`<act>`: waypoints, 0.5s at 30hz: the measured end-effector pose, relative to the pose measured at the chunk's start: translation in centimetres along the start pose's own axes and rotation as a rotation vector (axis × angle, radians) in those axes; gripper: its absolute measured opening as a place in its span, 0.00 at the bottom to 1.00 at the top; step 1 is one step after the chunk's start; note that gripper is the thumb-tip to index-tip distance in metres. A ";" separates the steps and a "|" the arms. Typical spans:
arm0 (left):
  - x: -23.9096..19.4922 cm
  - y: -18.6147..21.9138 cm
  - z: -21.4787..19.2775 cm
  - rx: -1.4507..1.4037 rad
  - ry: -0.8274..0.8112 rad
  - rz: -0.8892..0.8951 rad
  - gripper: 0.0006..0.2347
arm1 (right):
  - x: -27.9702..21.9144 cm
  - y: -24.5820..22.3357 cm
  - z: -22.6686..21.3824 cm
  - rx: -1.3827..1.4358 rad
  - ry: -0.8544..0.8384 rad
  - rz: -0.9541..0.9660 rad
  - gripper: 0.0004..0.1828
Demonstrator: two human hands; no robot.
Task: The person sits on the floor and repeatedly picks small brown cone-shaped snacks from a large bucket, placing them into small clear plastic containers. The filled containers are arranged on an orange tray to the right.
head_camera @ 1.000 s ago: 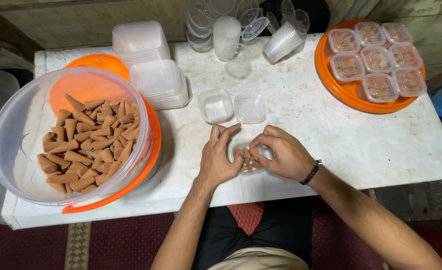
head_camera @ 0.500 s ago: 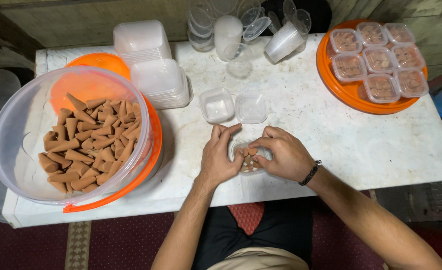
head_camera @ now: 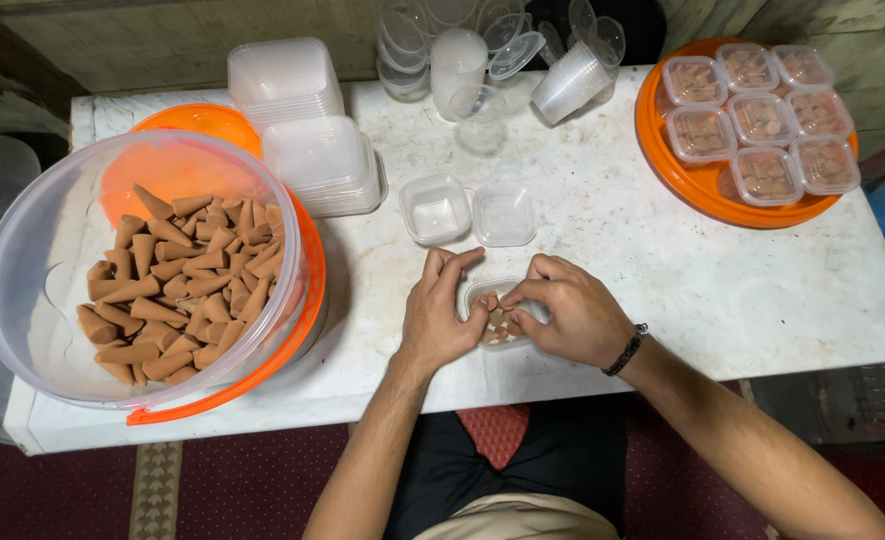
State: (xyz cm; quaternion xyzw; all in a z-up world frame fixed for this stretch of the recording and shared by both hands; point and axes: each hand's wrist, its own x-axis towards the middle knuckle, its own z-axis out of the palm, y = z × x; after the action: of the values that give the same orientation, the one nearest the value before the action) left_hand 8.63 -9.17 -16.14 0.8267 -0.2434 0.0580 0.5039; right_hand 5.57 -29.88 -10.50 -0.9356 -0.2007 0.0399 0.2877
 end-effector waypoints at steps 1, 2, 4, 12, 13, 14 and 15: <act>0.0 0.0 0.0 -0.001 -0.001 0.001 0.24 | 0.0 0.0 0.0 -0.001 0.001 0.001 0.07; 0.0 -0.1 0.0 -0.002 -0.001 0.000 0.24 | -0.1 0.0 -0.1 0.001 0.000 -0.005 0.08; 0.0 -0.1 0.0 -0.004 -0.002 -0.002 0.23 | -0.1 -0.1 -0.1 0.003 -0.001 -0.011 0.08; 0.0 0.0 0.0 -0.001 -0.007 -0.002 0.24 | -0.2 -0.1 -0.1 0.008 -0.008 -0.006 0.11; 0.0 0.1 -0.1 -0.001 -0.007 -0.002 0.24 | -0.2 -0.3 -0.3 0.008 -0.007 -0.007 0.11; 0.0 0.1 -0.1 0.001 -0.008 -0.001 0.24 | -0.2 -0.4 -0.5 0.010 -0.009 0.004 0.11; 0.0 0.2 -0.1 0.003 -0.009 0.000 0.24 | -0.1 -0.5 -0.7 0.012 -0.011 0.014 0.12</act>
State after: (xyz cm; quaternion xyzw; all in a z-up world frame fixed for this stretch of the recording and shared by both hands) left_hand 8.53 -9.17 -15.91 0.8277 -0.2458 0.0546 0.5015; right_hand 5.40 -29.95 -9.64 -0.9350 -0.1954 0.0481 0.2919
